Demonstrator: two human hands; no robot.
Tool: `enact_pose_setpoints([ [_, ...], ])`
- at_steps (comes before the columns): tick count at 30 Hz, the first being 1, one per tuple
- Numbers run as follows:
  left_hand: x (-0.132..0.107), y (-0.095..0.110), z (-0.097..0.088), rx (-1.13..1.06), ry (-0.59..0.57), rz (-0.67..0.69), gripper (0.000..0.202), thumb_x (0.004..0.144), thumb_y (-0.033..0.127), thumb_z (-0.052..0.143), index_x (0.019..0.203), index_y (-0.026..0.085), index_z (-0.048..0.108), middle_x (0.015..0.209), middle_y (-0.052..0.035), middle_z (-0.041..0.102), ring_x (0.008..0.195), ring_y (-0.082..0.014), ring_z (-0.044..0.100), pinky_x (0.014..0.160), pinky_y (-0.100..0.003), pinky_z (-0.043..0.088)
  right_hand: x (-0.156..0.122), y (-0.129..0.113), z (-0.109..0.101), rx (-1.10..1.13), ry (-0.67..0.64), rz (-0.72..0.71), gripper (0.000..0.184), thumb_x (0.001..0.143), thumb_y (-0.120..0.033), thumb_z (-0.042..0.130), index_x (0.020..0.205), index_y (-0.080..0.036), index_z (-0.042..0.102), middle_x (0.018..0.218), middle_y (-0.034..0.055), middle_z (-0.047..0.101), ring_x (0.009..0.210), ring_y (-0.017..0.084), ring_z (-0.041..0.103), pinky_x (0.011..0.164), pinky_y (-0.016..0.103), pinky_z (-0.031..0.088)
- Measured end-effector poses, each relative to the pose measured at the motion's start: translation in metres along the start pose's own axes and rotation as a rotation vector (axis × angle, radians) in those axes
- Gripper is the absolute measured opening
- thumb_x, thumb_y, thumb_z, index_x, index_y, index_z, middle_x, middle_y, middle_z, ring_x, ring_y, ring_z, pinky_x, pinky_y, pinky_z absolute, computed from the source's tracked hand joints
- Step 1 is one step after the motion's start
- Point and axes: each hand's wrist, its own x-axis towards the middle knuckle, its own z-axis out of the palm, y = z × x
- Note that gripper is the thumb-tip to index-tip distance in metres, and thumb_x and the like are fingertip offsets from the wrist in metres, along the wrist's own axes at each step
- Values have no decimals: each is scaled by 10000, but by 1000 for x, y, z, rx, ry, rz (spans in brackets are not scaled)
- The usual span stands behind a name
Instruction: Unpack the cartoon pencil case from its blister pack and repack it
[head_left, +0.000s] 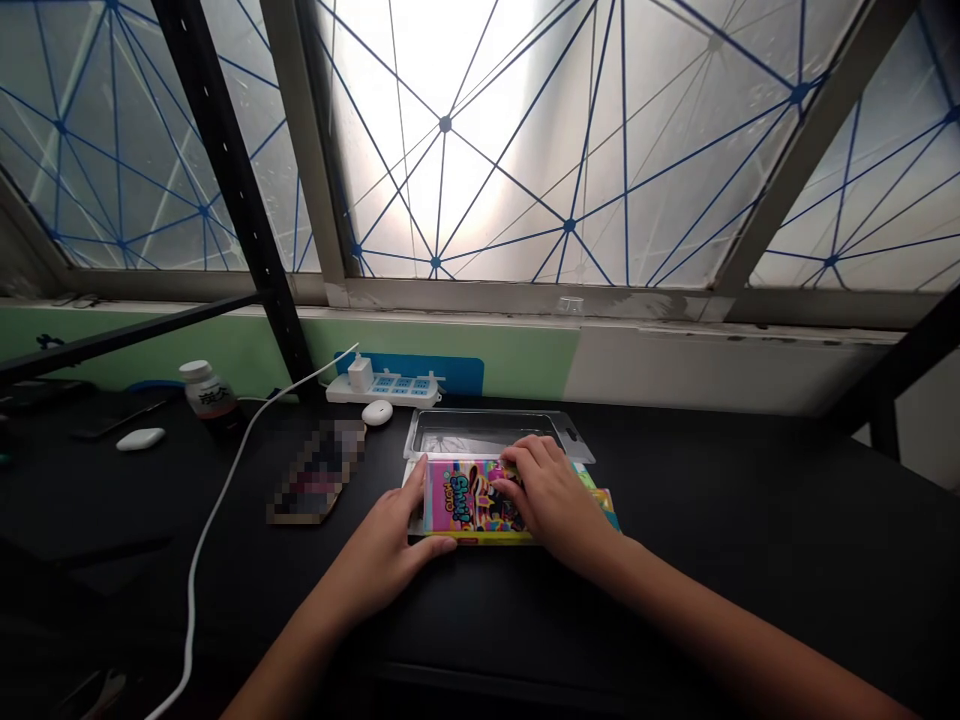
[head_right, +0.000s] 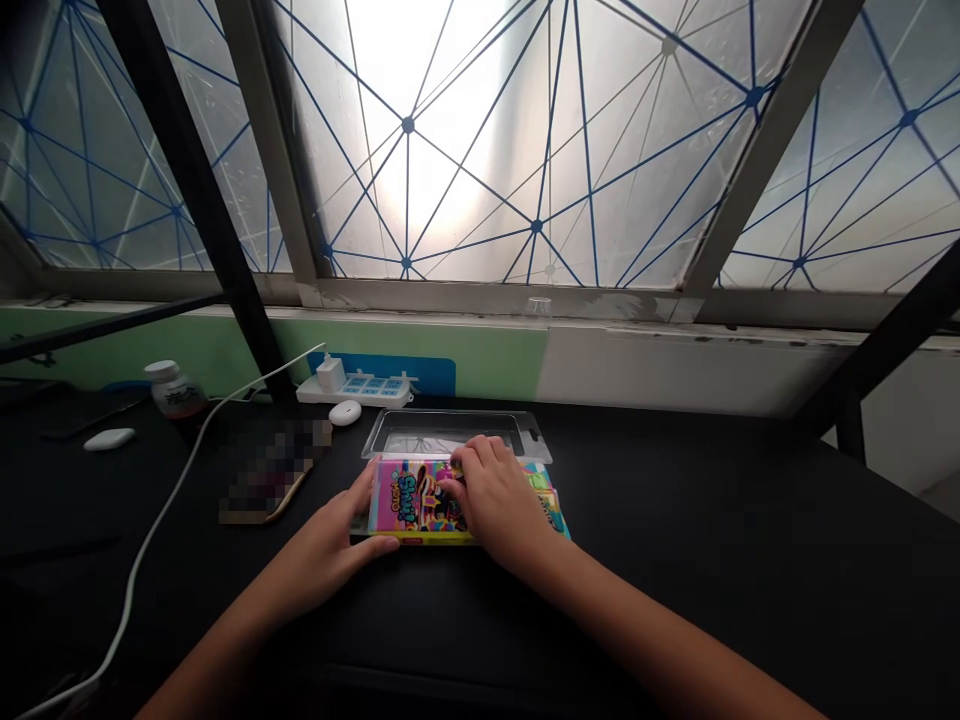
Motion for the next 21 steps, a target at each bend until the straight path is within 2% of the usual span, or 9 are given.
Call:
enact_pose_setpoints([
  [3, 0, 5, -5, -68, -30, 31, 544, 1027, 532, 355, 1507, 284, 426, 1482, -47, 535, 1369, -274, 480, 1136, -438, 380, -5, -5, -10, 14, 101, -70, 213, 1000, -344, 507, 1079, -178, 615, 1054, 136, 647, 977, 297, 576, 865, 470, 495],
  [6, 0, 4, -8, -149, -25, -20, 604, 1041, 567, 195, 1471, 262, 488, 1517, -33, 494, 1426, -271, 414, 1174, -471, 331, -19, -10, -36, 74, 56, -186, 185, 1004, -324, 512, 1103, -223, 631, 1028, 95, 699, 944, 265, 631, 894, 459, 488],
  [9, -1, 0, -9, -116, -48, -87, 634, 1003, 628, 315, 1491, 249, 455, 1565, -48, 414, 1482, -288, 300, 1211, -509, 221, -37, -7, -68, 189, -142, -221, 292, 972, -343, 579, 1253, -271, 611, 1098, 70, 730, 1020, 265, 659, 959, 458, 484],
  [12, -3, -2, -8, -59, -65, -124, 647, 939, 607, 517, 1501, 300, 428, 1579, -47, 382, 1492, -322, 258, 1199, -543, 224, -57, 11, -87, 269, -376, -116, 488, 887, -445, 691, 1358, -383, 580, 1380, 52, 625, 1277, 331, 552, 1051, 502, 453],
  [15, -5, -2, -7, -12, -47, -112, 654, 895, 526, 630, 1491, 329, 445, 1577, -44, 390, 1469, -345, 311, 1173, -541, 296, -77, 42, -84, 273, -461, 41, 787, 745, -540, 800, 1453, -443, 470, 1578, 41, 398, 1427, 421, 355, 1121, 628, 343],
  [18, -6, -1, -5, 46, -51, -102, 648, 908, 498, 616, 1504, 340, 420, 1582, -39, 384, 1458, -355, 332, 1157, -553, 321, -92, 70, -68, 305, -474, 130, 1031, 681, -548, 841, 1541, -432, 285, 1632, 41, 273, 1470, 410, 256, 1170, 650, 227],
  [19, -6, -1, -5, 57, -51, -105, 645, 926, 504, 585, 1518, 337, 394, 1586, -39, 377, 1462, -353, 325, 1157, -557, 317, -95, 76, -64, 320, -481, 142, 1031, 699, -521, 837, 1549, -425, 263, 1639, 38, 253, 1478, 392, 245, 1177, 628, 236],
  [21, -6, -2, -4, 59, -44, -113, 639, 966, 530, 500, 1545, 315, 339, 1594, -43, 360, 1471, -340, 309, 1168, -556, 295, -97, 82, -57, 337, -462, 147, 907, 785, -429, 787, 1546, -403, 295, 1637, 33, 263, 1480, 356, 264, 1175, 582, 287],
])
